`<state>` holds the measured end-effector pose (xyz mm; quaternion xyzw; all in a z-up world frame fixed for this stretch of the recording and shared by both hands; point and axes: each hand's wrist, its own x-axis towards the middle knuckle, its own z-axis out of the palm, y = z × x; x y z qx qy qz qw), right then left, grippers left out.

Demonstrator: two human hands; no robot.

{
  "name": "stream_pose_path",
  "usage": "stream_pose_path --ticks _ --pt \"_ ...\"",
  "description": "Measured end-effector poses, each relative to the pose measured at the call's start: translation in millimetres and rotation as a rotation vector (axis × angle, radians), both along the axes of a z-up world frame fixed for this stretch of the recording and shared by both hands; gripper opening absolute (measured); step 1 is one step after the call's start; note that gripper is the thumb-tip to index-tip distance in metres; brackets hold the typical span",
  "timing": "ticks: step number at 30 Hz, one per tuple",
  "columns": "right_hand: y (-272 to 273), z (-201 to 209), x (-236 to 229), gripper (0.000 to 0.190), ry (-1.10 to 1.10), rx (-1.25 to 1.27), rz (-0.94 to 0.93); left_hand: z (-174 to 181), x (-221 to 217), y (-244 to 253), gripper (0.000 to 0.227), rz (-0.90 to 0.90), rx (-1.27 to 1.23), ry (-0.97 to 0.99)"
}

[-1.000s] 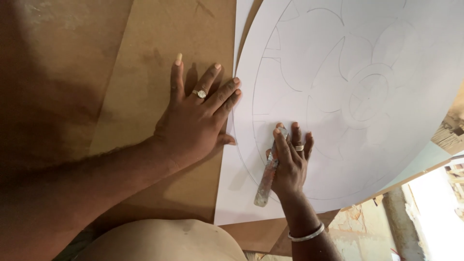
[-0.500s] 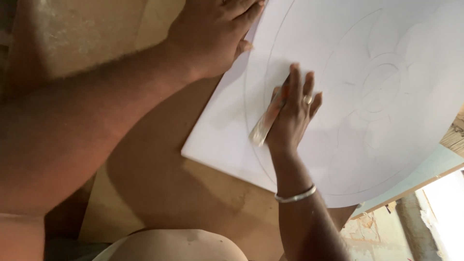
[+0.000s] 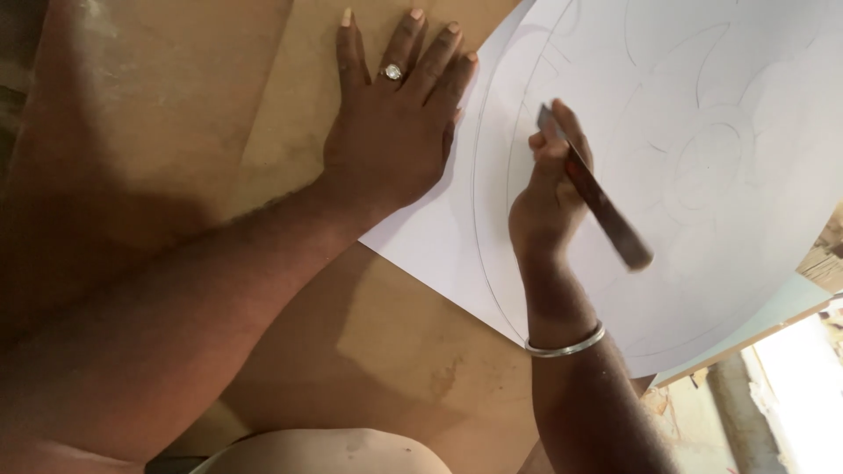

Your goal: Using a scraper tool and a pencil to mark and cut a circular pattern from a large sheet of paper on a workbench.

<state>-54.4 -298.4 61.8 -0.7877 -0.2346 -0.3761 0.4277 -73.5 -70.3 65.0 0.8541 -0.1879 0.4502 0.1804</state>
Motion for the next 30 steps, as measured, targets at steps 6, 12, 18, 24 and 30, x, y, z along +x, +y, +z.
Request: stream_pose_path --ticks 6,12,18,24,30 --pt "42.7 49.0 -7.1 0.028 0.193 -0.002 0.055 -0.5 2.0 -2.0 0.045 0.037 -0.004 0.001" --pt "54.5 61.2 1.0 0.015 0.239 -0.008 0.047 -3.1 3.7 -0.6 0.042 0.045 -0.016 -0.038" --pt "58.3 62.7 3.1 0.018 0.264 -0.02 0.02 -1.0 1.8 0.1 0.042 0.037 -0.041 -0.025" --pt "65.9 72.3 0.1 0.018 0.316 -0.014 -0.007 -2.3 2.7 0.0 0.042 0.043 -0.042 -0.031" --pt "65.7 75.4 2.6 0.019 0.355 -0.013 -0.009 -2.8 3.0 -0.4 0.041 0.037 -0.05 -0.033"
